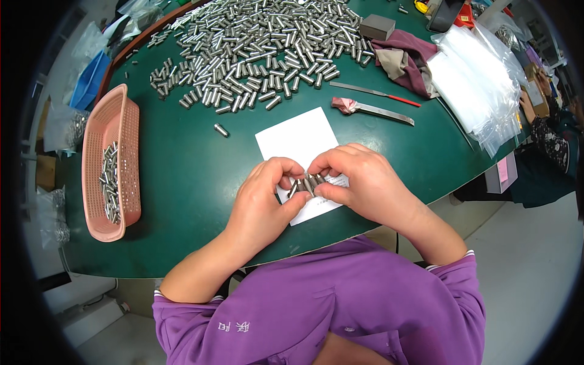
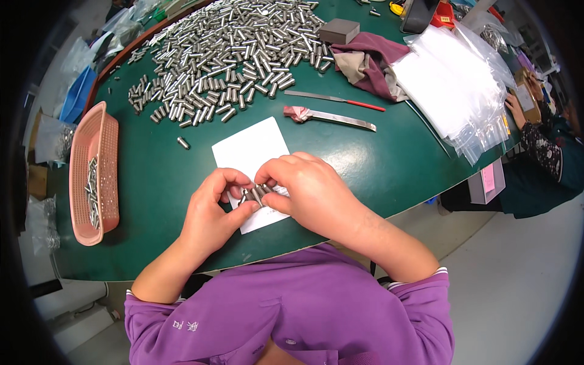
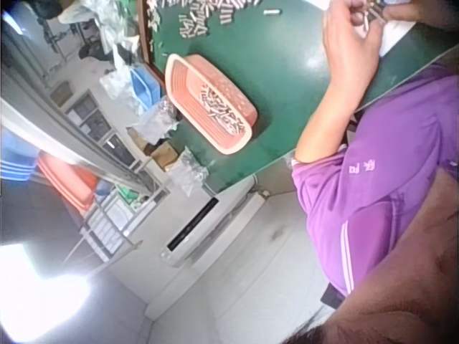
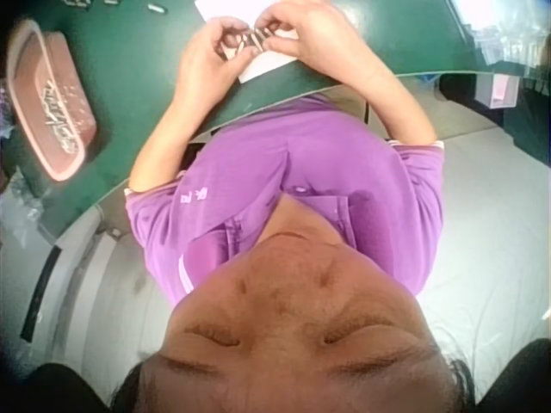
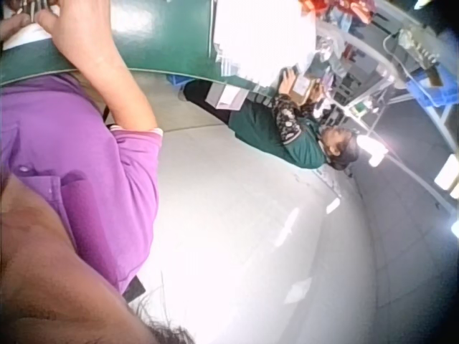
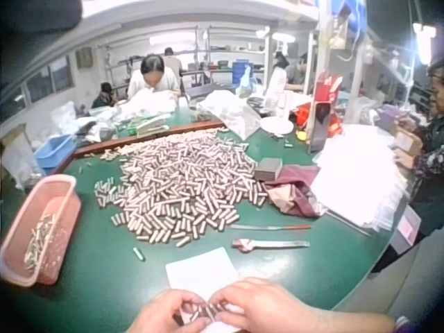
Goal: The person sits at a green workbench and sorts small cylindrical metal parts. They pick up individual parts from a large pile, inspect them, and place them in a neat row on a white sheet of paper. The person occasionally uses a metal file to rub the surface of a part.
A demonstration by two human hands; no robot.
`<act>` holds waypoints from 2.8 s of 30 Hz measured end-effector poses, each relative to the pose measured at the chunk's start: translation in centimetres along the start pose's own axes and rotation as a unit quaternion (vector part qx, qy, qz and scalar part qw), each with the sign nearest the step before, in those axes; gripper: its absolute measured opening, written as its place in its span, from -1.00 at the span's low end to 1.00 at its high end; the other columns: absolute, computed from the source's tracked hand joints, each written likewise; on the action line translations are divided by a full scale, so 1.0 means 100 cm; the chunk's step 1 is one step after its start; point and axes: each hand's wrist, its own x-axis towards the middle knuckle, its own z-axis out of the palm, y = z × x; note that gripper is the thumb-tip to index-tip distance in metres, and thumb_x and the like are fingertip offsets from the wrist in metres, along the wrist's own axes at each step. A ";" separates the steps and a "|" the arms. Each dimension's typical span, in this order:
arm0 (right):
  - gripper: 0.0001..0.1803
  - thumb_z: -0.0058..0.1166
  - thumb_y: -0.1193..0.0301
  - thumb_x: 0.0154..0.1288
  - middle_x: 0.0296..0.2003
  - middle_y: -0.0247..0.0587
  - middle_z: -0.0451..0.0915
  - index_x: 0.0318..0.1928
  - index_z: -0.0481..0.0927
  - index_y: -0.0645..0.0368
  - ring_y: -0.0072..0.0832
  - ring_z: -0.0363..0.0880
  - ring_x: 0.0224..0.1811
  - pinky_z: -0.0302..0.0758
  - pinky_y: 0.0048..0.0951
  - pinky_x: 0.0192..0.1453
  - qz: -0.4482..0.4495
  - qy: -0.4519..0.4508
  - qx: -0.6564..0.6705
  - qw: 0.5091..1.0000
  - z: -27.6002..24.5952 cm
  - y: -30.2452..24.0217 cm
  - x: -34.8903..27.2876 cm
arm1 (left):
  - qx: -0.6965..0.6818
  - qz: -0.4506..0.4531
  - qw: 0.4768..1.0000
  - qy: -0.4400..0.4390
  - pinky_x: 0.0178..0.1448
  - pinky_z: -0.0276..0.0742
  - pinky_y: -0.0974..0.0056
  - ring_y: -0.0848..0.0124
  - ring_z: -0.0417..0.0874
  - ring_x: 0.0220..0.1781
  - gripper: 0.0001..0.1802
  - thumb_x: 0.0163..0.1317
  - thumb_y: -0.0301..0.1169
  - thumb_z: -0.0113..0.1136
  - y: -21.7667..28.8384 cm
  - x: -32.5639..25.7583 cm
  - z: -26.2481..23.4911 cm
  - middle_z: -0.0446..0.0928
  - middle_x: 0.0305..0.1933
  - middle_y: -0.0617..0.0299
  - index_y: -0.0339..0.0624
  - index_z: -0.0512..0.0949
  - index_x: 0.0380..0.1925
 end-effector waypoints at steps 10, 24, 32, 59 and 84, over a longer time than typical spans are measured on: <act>-0.75 0.34 0.50 0.05 -0.32 -0.34 0.64 -0.22 0.60 0.10 -0.40 0.60 -0.28 0.53 -0.35 -0.10 0.006 -0.004 0.032 0.999 0.001 0.000 -0.002 | -0.058 -0.025 0.998 -0.012 -0.13 0.47 0.34 0.47 0.51 -0.25 -0.47 -0.01 -0.59 0.43 0.002 0.000 0.003 0.57 -0.26 0.33 -0.20 0.46 0.01; -0.75 0.32 0.55 0.03 -0.35 -0.33 0.64 -0.24 0.61 0.10 -0.33 0.62 -0.25 0.53 -0.33 -0.15 -0.061 0.045 0.017 0.997 0.003 0.010 -0.015 | -0.027 0.084 0.996 -0.015 -0.18 0.43 0.40 0.51 0.50 -0.28 -0.37 0.00 -0.68 0.36 -0.002 -0.003 0.012 0.56 -0.19 0.34 -0.18 0.45 0.14; -0.75 0.27 0.51 0.09 -0.28 -0.28 0.63 -0.17 0.62 0.08 -0.26 0.60 -0.19 0.52 -0.25 -0.06 -0.065 0.033 0.007 0.997 0.001 0.009 -0.017 | -0.069 0.080 0.993 -0.048 -0.10 0.49 0.36 0.46 0.50 -0.22 -0.32 0.01 -0.74 0.27 0.000 -0.004 0.001 0.51 -0.05 0.20 -0.22 0.42 0.22; -0.76 0.32 0.41 0.11 -0.30 -0.26 0.52 -0.18 0.61 0.10 -0.27 0.59 -0.27 0.55 -0.27 -0.22 -0.102 0.025 -0.036 0.994 0.002 -0.003 -0.012 | 0.021 0.090 0.995 -0.028 -0.30 0.52 0.36 0.45 0.54 -0.37 -0.62 0.03 -0.65 0.38 0.002 -0.004 0.001 0.54 -0.26 0.20 -0.23 0.53 -0.11; -0.67 0.03 0.19 0.51 -0.32 -0.46 0.52 0.04 0.50 0.18 -0.77 0.41 -0.40 0.43 -0.75 -0.31 0.188 -0.052 0.762 0.617 0.027 0.000 -0.001 | -0.683 -0.129 0.699 -0.168 -0.38 0.27 0.47 0.59 0.35 -0.46 -0.73 0.50 -0.17 0.04 -0.007 0.001 -0.006 0.46 -0.34 0.29 -0.16 0.47 -0.11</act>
